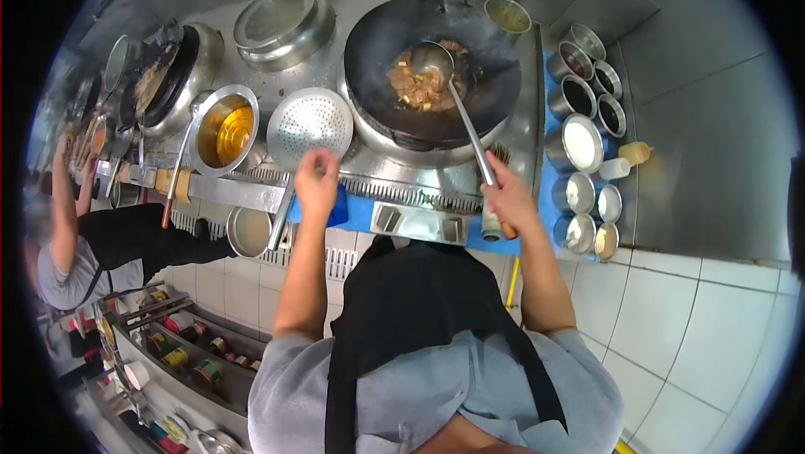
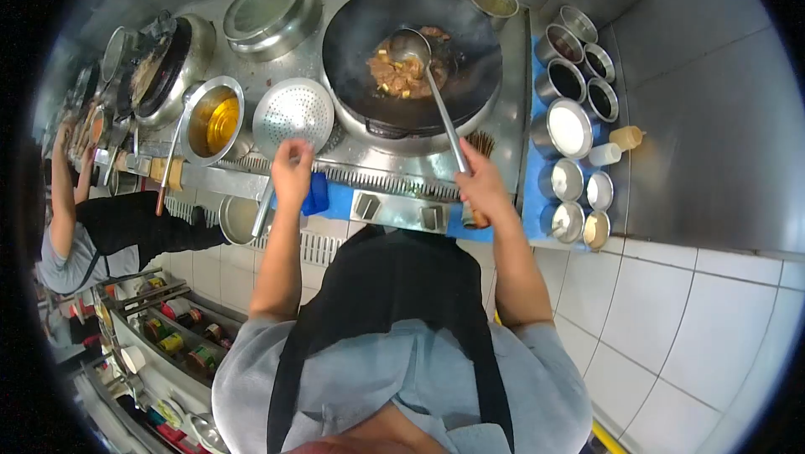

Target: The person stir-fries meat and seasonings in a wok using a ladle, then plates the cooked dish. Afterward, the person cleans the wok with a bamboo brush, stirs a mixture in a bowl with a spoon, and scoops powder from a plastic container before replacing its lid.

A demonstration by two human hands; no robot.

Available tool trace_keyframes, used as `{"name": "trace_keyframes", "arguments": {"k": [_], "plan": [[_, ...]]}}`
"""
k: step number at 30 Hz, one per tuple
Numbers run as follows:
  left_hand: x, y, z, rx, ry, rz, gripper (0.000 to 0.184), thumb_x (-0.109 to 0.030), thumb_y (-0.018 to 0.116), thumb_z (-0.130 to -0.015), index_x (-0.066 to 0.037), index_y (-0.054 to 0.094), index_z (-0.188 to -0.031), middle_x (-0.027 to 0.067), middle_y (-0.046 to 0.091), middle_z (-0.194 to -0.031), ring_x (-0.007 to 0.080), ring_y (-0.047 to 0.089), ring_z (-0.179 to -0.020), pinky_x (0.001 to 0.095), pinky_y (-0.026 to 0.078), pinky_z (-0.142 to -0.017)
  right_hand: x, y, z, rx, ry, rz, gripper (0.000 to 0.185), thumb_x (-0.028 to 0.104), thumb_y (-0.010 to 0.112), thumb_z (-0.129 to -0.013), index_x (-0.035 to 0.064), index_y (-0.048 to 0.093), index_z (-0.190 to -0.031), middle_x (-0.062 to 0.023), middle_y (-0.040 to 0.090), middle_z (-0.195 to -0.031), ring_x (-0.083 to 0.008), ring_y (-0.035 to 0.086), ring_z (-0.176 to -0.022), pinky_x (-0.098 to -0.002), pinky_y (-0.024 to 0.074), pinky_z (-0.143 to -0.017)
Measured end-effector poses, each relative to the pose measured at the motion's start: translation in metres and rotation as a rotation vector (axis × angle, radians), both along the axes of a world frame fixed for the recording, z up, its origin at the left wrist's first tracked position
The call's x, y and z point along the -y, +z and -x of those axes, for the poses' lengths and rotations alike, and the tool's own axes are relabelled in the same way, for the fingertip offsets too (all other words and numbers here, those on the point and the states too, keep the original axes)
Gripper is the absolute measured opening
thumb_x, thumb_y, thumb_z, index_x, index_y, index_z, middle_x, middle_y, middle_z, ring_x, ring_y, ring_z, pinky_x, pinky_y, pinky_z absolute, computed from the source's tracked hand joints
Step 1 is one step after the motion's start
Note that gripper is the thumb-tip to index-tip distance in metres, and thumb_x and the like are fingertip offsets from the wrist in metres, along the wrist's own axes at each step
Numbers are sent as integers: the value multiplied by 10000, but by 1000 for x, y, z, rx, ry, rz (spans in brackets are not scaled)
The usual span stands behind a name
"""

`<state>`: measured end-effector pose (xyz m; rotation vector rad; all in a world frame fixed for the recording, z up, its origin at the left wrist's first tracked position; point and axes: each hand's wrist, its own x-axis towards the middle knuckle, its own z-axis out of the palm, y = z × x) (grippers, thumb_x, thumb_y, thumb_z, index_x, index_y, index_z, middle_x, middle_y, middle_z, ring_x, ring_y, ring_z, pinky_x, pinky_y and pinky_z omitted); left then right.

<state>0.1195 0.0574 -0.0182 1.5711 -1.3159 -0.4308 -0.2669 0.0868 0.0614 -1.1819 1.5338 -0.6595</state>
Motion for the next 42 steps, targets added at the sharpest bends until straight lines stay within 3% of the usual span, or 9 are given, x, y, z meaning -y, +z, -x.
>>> {"name": "trace_keyframes", "arguments": {"k": [4, 9, 20, 22, 27, 30, 36, 38, 42], "plan": [[-75, -45, -46, -53, 72, -146, 245, -67, 764, -885, -3, 657, -1096, 112, 666, -979, 236, 653, -915, 364, 553, -794, -10, -30, -16, -265, -45, 166, 744, 30, 658, -918, 145, 413, -1611, -55, 666, -833, -114, 567, -566, -294, 487, -549], [-100, -54, -51, 30, 92, -179, 314, -52, 755, -902, 11, 617, -1177, 104, 647, -1014, 208, 637, -901, 329, 551, -744, -22, -13, -13, -20, -44, 38, 755, 50, 658, -920, 156, 393, -1619, -84, 666, -768, -137, 593, -560, -327, 511, -563], [-155, -111, -12, 121, -127, -387, 129, -107, 721, -897, -32, 653, -976, 132, 663, -839, 288, 660, -713, 403, 542, -680, 2, -6, 16, -199, -64, 154, 722, 105, 702, -886, 124, 475, -1571, -125, 671, -794, -163, 618, -587, -352, 518, -593], [-159, -122, 7, 104, -175, -490, 155, -118, 731, -886, -36, 679, -1006, 158, 720, -930, 310, 720, -814, 422, 576, -751, 32, -26, 33, -447, -111, 338, 704, 124, 702, -880, 123, 499, -1554, -157, 679, -808, -193, 639, -612, -370, 531, -631], [-156, -169, 72, 239, -383, -710, 276, -237, 727, -887, -34, 713, -1074, 198, 747, -1059, 392, 723, -992, 487, 580, -881, 72, -4, 49, -416, 52, 119, 703, 134, 665, -887, 183, 484, -1564, -234, 716, -876, -250, 668, -676, -372, 546, -697], [-157, -190, 127, 312, -556, -858, 413, -316, 743, -856, -30, 720, -1153, 235, 739, -1079, 419, 708, -1029, 498, 569, -933, 45, -2, 53, -519, 290, 207, 722, 64, 682, -912, 202, 458, -1585, -105, 752, -1012, -152, 609, -689, -307, 531, -691], [-162, -237, 218, 527, -789, -953, 549, -424, 719, -851, 15, 716, -1181, 257, 727, -1150, 408, 705, -1085, 486, 558, -978, -23, 31, 63, -443, 400, 190, 738, 70, 674, -903, 256, 456, -1584, -218, 706, -1219, -229, 647, -908, -320, 528, -844], [-161, -244, 236, 565, -766, -923, 552, -413, 641, -904, 1, 689, -1265, 232, 681, -1281, 383, 632, -1221, 499, 453, -1089, -24, 34, 76, -354, 401, 134, 742, 79, 656, -918, 262, 424, -1599, -245, 654, -1340, -382, 693, -1106, -378, 526, -960], [-183, -270, 257, 676, -692, -811, 563, -365, 485, -988, -25, 611, -1418, 201, 568, -1496, 344, 499, -1418, 537, 290, -1227, 13, 14, 86, -562, 335, 206, 746, 75, 651, -919, 235, 411, -1607, -251, 678, -1310, -355, 711, -1090, -363, 534, -949]]}}
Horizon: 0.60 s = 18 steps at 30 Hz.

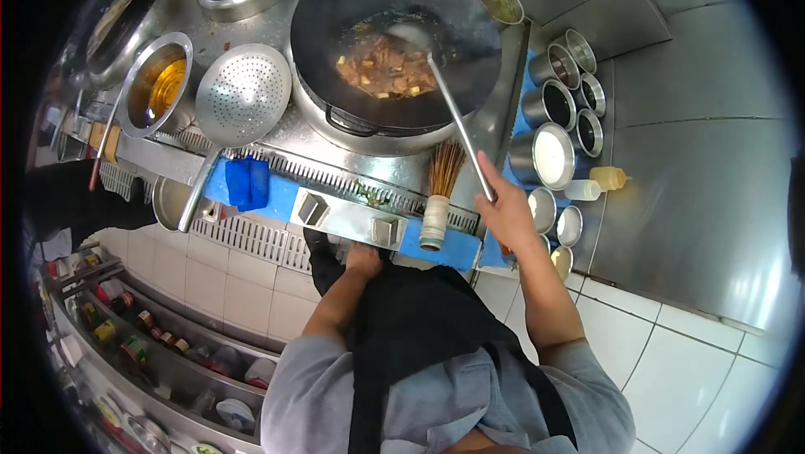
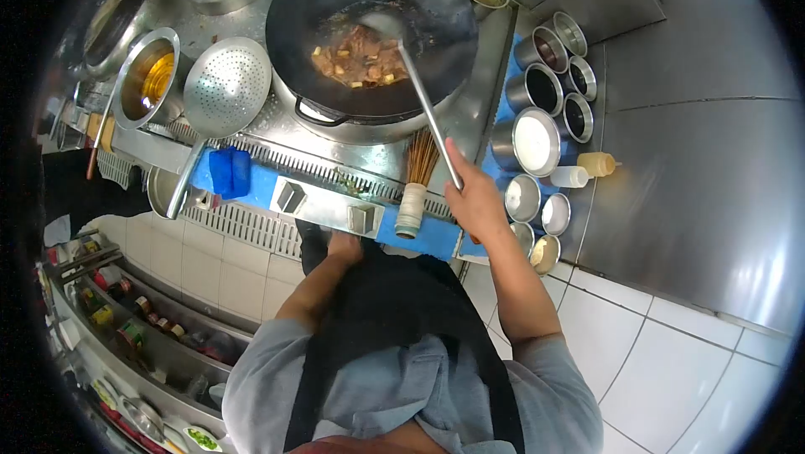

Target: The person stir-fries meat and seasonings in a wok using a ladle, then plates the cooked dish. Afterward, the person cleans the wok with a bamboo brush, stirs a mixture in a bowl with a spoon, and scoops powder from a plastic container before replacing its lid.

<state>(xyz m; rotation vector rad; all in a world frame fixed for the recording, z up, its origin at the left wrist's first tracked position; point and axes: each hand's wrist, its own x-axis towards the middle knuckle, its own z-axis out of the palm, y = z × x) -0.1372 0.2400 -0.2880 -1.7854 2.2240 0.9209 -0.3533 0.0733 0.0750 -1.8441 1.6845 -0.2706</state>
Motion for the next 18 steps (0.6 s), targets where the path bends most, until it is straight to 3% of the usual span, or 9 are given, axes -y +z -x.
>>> {"name": "trace_keyframes", "arguments": {"k": [1, 5, 7, 10, 13, 14, 15, 16, 18], "plan": [[-3, -12, 3, 20, 4, 60, 567, -347, 447, -1004, -31, 585, -1453, 197, 534, -1538, 337, 470, -1448, 549, 261, -1239, 4, -6, 2, 45, -59, 17, 752, 78, 652, -917, 225, 403, -1611, -247, 690, -1279, -341, 712, -1043, -358, 536, -927], [7, -16, 12, 135, -106, -184, 583, -332, 407, -1015, -29, 534, -1497, 203, 500, -1567, 346, 442, -1472, 563, 271, -1234, 8, -34, -1, 130, -194, 151, 774, 98, 658, -918, 179, 365, -1629, -230, 730, -1166, -251, 698, -861, -334, 539, -826], [8, -17, 10, 156, -124, -184, 596, -379, 443, -1008, -26, 554, -1475, 210, 519, -1546, 354, 448, -1464, 559, 298, -1222, 7, -42, -6, 182, -264, -40, 782, 107, 665, -916, 196, 362, -1632, -226, 732, -1138, -223, 680, -824, -330, 540, -809], [15, 12, -24, -40, 112, -324, 582, -353, 605, -952, -6, 584, -1419, 232, 552, -1496, 364, 487, -1425, 522, 357, -1200, 2, -51, -20, 319, -166, -52, 739, 10, 618, -950, 187, 388, -1630, 11, 593, -782, -55, 487, -612, -251, 450, -566], [-21, 23, -89, -314, 620, 1, 564, -243, 746, -871, 13, 608, -1353, 253, 583, -1432, 388, 516, -1381, 468, 399, -1179, -20, -10, -44, 288, -71, -74, 734, 16, 646, -934, 194, 428, -1612, 9, 578, -834, -66, 471, -669, -240, 446, -613], [-26, 37, -115, -400, 770, 23, 530, -121, 764, -847, 29, 607, -1331, 259, 593, -1406, 410, 526, -1355, 441, 407, -1172, -30, 1, -48, 290, -63, -87, 730, 39, 658, -926, 207, 439, -1602, -46, 622, -915, -104, 523, -716, -261, 472, -668], [-27, 76, -136, -384, 899, 142, 511, -127, 758, -862, 33, 609, -1323, 254, 609, -1370, 413, 546, -1329, 451, 424, -1147, -39, 10, -48, 290, -57, -102, 726, 62, 670, -919, 220, 450, -1592, -100, 665, -996, -141, 575, -762, -282, 499, -723], [-37, 65, -163, -406, 987, 299, 493, -109, 759, -862, 35, 611, -1310, 242, 624, -1340, 405, 568, -1296, 457, 447, -1112, -48, 17, -47, 291, -53, -119, 722, 86, 681, -911, 234, 461, -1583, -154, 708, -1077, -179, 626, -808, -303, 525, -778], [-34, 95, -213, -411, 1109, 436, 484, -101, 741, -889, 32, 592, -1329, 217, 634, -1282, 380, 595, -1227, 431, 473, -1067, -52, 16, -40, 279, -32, -106, 731, 73, 676, -912, 230, 450, -1589, -174, 726, -1163, -174, 630, -804, -299, 527, -789]]}}
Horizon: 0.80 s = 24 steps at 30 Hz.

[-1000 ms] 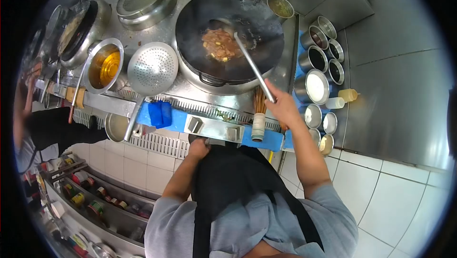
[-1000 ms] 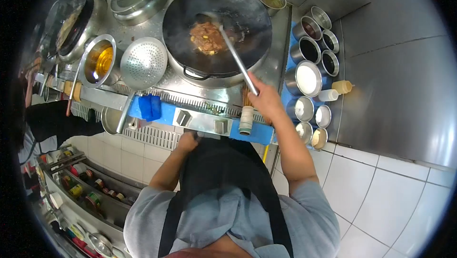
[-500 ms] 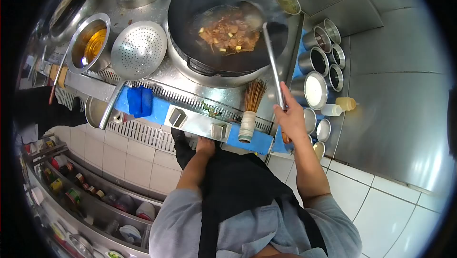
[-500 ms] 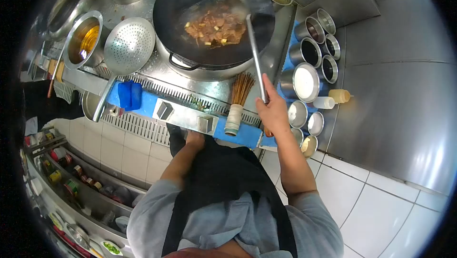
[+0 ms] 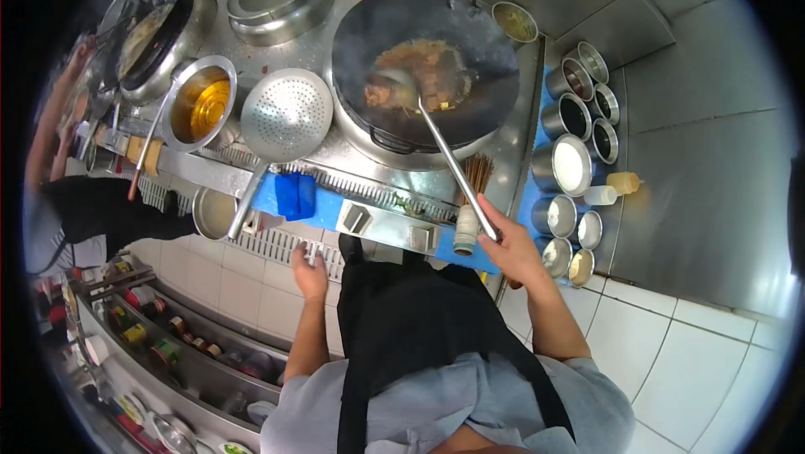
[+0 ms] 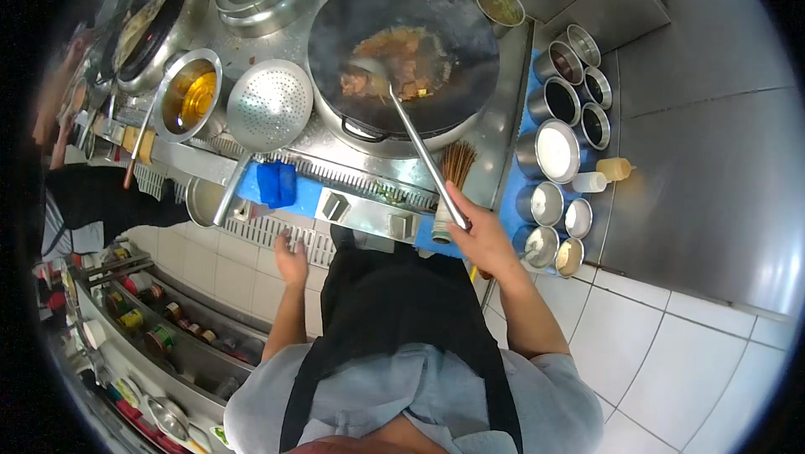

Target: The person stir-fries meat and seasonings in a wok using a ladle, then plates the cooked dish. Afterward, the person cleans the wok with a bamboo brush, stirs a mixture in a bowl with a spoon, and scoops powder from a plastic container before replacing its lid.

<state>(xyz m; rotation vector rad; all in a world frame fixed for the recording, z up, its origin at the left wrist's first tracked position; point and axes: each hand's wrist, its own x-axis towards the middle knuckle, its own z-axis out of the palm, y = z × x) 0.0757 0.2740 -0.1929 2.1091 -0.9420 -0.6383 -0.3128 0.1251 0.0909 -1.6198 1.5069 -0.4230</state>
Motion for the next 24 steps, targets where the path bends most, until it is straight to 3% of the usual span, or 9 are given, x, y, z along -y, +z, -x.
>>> {"name": "trace_keyframes", "arguments": {"k": [3, 6, 9, 12, 14, 18, 19, 22, 24], "plan": [[34, 67, -46, 53, 57, 160, 484, -119, 729, -919, 22, 576, -1356, 206, 627, -1256, 366, 598, -1198, 419, 488, -1032, 21, -12, -9, -144, -56, 7, 748, 76, 675, -905, 249, 441, -1594, -224, 693, -1319, -191, 664, -826, -304, 536, -796], [78, 90, -66, 71, 16, 217, 494, -162, 730, -941, 22, 567, -1370, 220, 640, -1243, 368, 619, -1170, 427, 502, -1006, 48, -43, -21, -62, -256, 119, 757, 84, 668, -899, 242, 430, -1599, -238, 713, -1266, -213, 684, -805, -335, 544, -768], [111, 99, -72, 27, -51, 101, 540, -206, 748, -940, 31, 553, -1385, 255, 665, -1239, 378, 654, -1145, 434, 513, -997, 74, -47, -44, -325, -299, 324, 769, 89, 661, -897, 203, 402, -1612, -205, 760, -1060, -212, 682, -755, -359, 542, -715], [133, 74, -83, 74, -110, 39, 625, -221, 798, -889, 40, 547, -1398, 286, 710, -1192, 375, 714, -1077, 436, 537, -976, 94, -44, -62, -7, -354, 56, 778, 82, 679, -921, 236, 392, -1627, -61, 643, -764, -125, 585, -567, -332, 503, -575], [138, 82, -85, -17, -120, -77, 650, -213, 810, -871, 39, 543, -1408, 278, 723, -1168, 366, 727, -1051, 435, 545, -966, 82, -32, -66, -44, -285, 13, 770, 77, 698, -905, 245, 427, -1606, -68, 641, -773, -144, 606, -629, -346, 516, -617], [142, 78, -100, -94, -312, -217, 524, -258, 866, -782, 30, 710, -1191, 238, 745, -1147, 346, 741, -981, 421, 556, -906, 23, -21, -69, -62, -119, 211, 729, 76, 708, -900, 233, 483, -1574, -69, 655, -829, -143, 563, -659, -321, 511, -654], [142, 96, -94, -111, -303, -207, 430, -274, 877, -750, 9, 758, -1051, 217, 753, -1098, 335, 733, -927, 406, 554, -885, 3, -18, -69, -25, -125, 203, 727, 77, 708, -900, 233, 484, -1573, -71, 659, -844, -144, 557, -670, -317, 509, -665], [139, 68, -102, -98, -350, -64, 428, -256, 853, -770, 21, 733, -1074, 194, 747, -1049, 309, 714, -921, 384, 551, -880, -32, -1, -56, 69, -154, 16, 724, 79, 706, -899, 232, 487, -1572, -77, 658, -865, -154, 547, -686, -317, 507, -684], [138, 85, -93, -330, -216, 22, 393, -224, 824, -791, 15, 723, -1086, 156, 735, -1029, 284, 700, -926, 369, 547, -888, -29, 5, -44, 28, -192, -60, 708, 85, 699, -900, 224, 496, -1564, -125, 677, -930, -179, 574, -721, -314, 513, -720]]}}
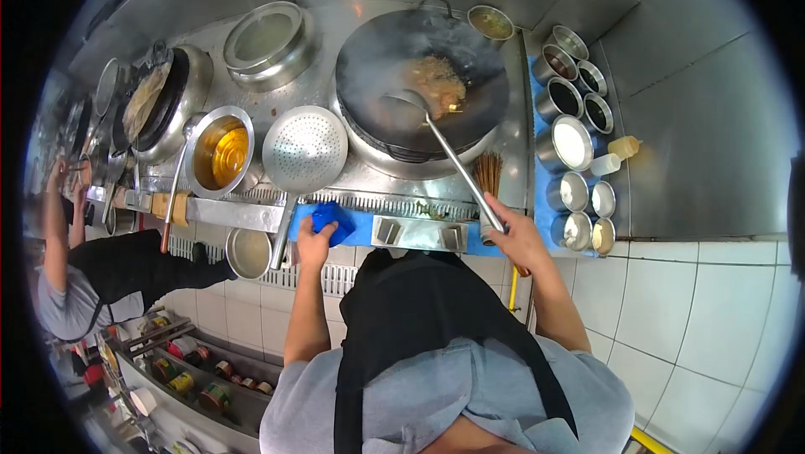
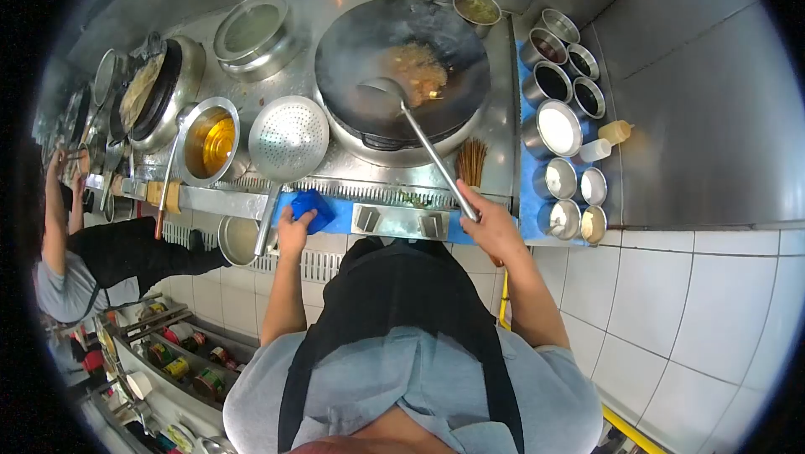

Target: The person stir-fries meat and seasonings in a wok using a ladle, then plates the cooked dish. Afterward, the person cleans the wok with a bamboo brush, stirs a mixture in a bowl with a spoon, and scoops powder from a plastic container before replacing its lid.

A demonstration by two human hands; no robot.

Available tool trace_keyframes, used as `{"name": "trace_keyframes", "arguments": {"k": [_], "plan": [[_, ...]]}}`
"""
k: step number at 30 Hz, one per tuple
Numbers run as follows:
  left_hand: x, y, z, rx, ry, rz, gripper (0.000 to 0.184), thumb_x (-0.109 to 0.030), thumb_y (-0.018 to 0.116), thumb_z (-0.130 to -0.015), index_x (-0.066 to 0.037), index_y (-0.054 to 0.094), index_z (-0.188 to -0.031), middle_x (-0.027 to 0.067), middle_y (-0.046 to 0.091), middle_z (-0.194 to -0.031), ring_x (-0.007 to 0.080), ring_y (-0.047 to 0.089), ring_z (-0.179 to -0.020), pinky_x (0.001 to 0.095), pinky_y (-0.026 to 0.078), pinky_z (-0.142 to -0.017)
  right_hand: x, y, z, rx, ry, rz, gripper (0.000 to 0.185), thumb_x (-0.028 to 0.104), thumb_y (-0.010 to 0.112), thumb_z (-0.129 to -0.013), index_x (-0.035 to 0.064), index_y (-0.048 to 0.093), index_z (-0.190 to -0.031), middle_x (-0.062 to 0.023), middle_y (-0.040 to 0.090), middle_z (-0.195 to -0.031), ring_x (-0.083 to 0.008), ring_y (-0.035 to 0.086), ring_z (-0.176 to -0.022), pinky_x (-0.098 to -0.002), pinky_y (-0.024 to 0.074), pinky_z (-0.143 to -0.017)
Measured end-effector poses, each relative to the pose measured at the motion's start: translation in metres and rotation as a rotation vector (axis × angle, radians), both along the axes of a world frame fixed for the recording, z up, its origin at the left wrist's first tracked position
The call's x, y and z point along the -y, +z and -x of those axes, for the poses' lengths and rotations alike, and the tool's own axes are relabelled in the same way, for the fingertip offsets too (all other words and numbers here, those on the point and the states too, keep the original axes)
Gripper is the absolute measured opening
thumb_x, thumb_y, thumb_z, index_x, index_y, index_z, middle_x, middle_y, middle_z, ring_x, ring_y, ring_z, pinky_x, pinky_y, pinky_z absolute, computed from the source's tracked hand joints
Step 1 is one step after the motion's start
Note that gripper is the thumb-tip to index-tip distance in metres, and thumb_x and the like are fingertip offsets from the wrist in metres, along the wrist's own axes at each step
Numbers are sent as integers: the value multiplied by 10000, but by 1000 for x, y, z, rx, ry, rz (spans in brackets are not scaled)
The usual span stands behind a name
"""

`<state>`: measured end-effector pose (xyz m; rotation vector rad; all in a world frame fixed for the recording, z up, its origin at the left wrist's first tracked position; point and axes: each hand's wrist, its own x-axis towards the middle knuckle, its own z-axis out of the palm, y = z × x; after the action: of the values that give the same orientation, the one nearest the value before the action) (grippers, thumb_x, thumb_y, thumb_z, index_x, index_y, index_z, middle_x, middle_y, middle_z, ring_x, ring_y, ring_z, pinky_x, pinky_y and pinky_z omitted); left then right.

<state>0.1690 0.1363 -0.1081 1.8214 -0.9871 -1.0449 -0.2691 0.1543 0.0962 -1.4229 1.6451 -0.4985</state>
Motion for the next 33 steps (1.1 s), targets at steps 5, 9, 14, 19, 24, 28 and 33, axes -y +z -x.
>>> {"name": "trace_keyframes", "arguments": {"k": [5, 9, 14, 19, 24, 28, 33], "plan": [[-21, 34, 15, -730, 217, 146, 496, -205, 717, -860, 12, 613, -1293, 163, 694, -1212, 267, 687, -1076, 415, 545, -948, 30, -10, 13, -180, -119, 106, 710, 117, 659, -913, 174, 444, -1586, -281, 712, -1055, -353, 715, -899, -388, 547, -850], [-41, 95, 58, -1079, 53, 104, 530, -247, 696, -902, 9, 557, -1344, 183, 694, -1214, 335, 693, -1117, 441, 544, -993, 46, -59, 28, -109, -134, 127, 754, 125, 638, -927, 137, 353, -1625, -282, 721, -1080, -374, 733, -970, -415, 553, -866], [-63, 92, 106, -1078, 132, -7, 563, -271, 708, -920, -27, 524, -1393, 173, 685, -1222, 332, 698, -1107, 475, 575, -958, 60, -55, 39, 187, 57, 131, 763, 17, 665, -910, 154, 409, -1616, -34, 611, -756, -91, 570, -588, -285, 494, -567], [-83, 90, 137, -977, 205, -50, 527, -231, 719, -932, -73, 537, -1401, 110, 668, -1260, 254, 682, -1120, 414, 587, -935, 72, -52, 65, 6, 153, 80, 751, 67, 691, -895, 248, 459, -1586, -122, 723, -944, -184, 606, -643, -345, 527, -665], [-87, 120, 166, -859, 214, 30, 506, -240, 708, -956, -61, 536, -1397, 107, 667, -1241, 241, 689, -1082, 392, 596, -898, 93, -28, 69, -142, -17, 146, 730, 128, 672, -905, 214, 440, -1591, -258, 715, -1041, -311, 673, -844, -396, 542, -818], [-89, 109, 178, -886, 275, -10, 469, -240, 696, -972, -65, 544, -1380, 106, 672, -1213, 241, 693, -1061, 410, 602, -884, 123, -45, 62, -187, 30, 187, 719, 110, 630, -918, 156, 406, -1599, -310, 703, -1138, -460, 690, -1062, -487, 541, -924], [-75, 114, 189, -925, 238, -20, 434, -241, 687, -982, -64, 553, -1355, 95, 695, -1170, 237, 707, -1036, 405, 608, -877, 94, -76, 73, 211, 78, 123, 711, 92, 679, -931, 191, 444, -1595, -131, 655, -852, -182, 600, -732, -345, 512, -679]]}}
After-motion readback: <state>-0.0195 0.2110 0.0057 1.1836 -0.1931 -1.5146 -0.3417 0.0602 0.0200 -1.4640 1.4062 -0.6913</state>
